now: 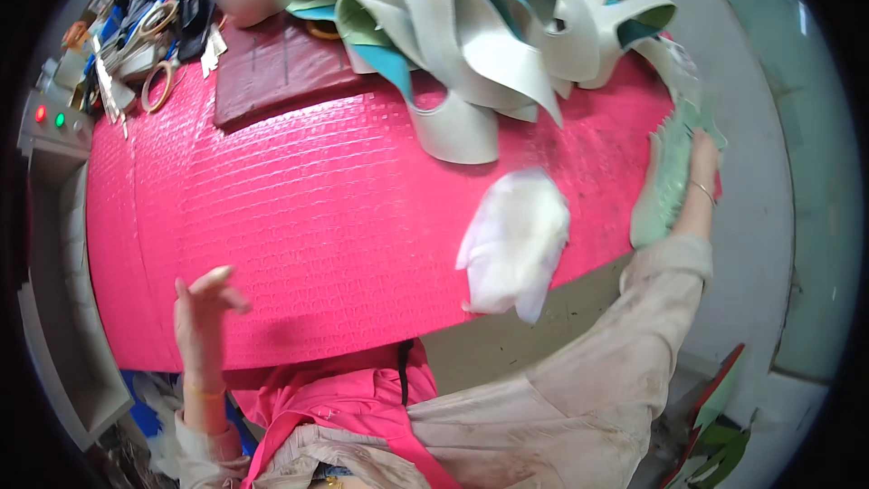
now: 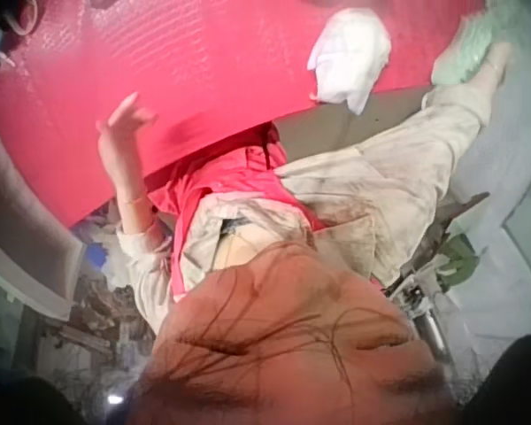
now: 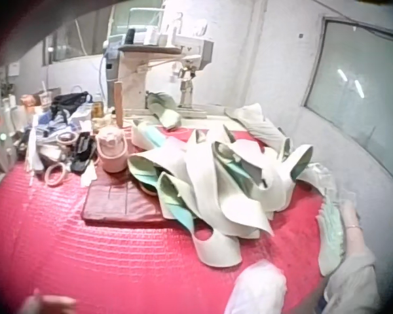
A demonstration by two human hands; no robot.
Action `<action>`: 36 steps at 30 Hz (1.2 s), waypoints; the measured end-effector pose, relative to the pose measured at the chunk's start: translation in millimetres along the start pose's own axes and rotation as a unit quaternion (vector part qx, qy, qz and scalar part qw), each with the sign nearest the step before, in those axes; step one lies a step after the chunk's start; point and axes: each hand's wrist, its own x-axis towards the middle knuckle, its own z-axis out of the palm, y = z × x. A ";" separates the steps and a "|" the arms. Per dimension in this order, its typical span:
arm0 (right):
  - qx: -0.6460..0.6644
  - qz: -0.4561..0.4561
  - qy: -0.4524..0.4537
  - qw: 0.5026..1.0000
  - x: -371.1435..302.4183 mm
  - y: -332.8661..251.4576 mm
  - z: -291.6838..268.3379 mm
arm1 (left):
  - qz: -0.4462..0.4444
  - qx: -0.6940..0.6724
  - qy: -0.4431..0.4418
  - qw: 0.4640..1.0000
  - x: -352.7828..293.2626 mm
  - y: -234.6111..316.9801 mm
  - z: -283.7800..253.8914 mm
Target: The person assembles shoe components by hand on a pink work surface. They repeatedly pick up a white shoe upper and a light green insole, align them, and press the edges together to form a unit. The person handles the parts one at a time, inspecting the fit and smoothing the seams before placing the finished assembly aside.
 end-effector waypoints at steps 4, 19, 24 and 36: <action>0.020 0.009 -0.138 0.990 13.9 28.2 20.1 | -0.148 -0.417 -0.146 0.885 35.6 -22.5 43.0; 0.344 -0.517 -0.315 0.717 -322.6 -377.5 -157.8 | 0.135 -0.553 -0.396 0.721 -1.1 -37.6 26.7; 0.286 -0.607 -0.310 0.673 -358.3 -426.2 -163.1 | -0.009 -0.495 -0.157 0.854 -21.8 -28.6 -31.9; 0.246 -0.199 0.112 0.942 -118.8 -428.7 -83.9 | 0.207 0.160 -0.180 0.948 101.0 57.3 40.0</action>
